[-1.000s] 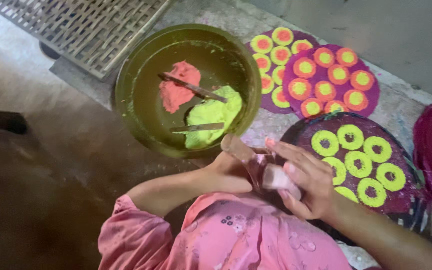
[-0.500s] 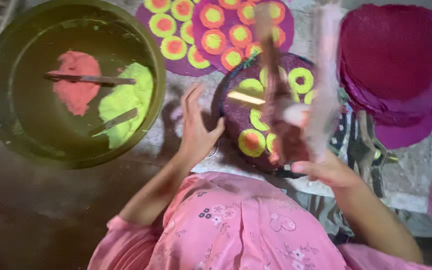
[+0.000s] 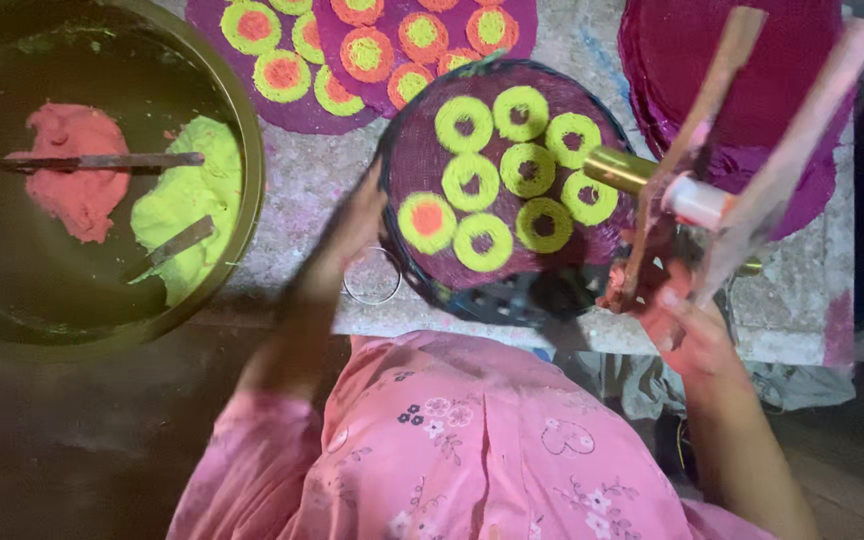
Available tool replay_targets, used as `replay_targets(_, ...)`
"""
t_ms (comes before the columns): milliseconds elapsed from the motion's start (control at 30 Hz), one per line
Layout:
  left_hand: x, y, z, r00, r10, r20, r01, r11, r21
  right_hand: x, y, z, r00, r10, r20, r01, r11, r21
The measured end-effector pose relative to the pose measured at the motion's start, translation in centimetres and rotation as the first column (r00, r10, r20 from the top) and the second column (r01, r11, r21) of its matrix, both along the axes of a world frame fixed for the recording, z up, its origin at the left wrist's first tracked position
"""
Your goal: The person uses a manual press to extrude yellow and pink dough into ring shapes on a purple mat. They repeatedly load the press with dough, press it, and arrange the resulting rings. Later, they add green powder to the yellow dough and knead it by hand.
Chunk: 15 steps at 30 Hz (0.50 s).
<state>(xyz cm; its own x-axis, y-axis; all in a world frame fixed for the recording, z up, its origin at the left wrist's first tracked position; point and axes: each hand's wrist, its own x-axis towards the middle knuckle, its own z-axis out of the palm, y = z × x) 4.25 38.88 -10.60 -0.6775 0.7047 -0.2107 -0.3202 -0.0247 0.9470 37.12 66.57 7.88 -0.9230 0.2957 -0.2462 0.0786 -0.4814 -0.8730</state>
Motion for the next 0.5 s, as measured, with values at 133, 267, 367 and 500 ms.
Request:
replay_targets(133, -6.9, 3.1, 1.6, 0.921, -0.176, -0.346, 0.02, 0.911, -0.411, -0.3, 1.7, -3.0, 0.993, 0.107, 0.041, -0.11, 0.991, 0.078)
replay_targets(267, -5.7, 5.8, 6.0, 0.742, 0.012, -0.67, -0.329, 0.878, -0.348, -2.0, 2.0, -4.1, 0.953, 0.304, -0.015, -0.304, 0.952, -0.035)
replay_targets(367, -1.4, 7.4, 10.2, 0.974, -0.198, 0.112, 0.073, 0.74, 0.669, -3.8, 1.2, -2.9, 0.85, 0.513, 0.12, -0.504, 0.858, -0.101)
replay_targets(500, 1.5, 7.8, 13.8, 0.832, -0.544, 0.105, 0.091, 0.321, 0.943, -6.4, 0.3, 0.0, 0.678, 0.696, 0.238, -0.658, 0.718, -0.226)
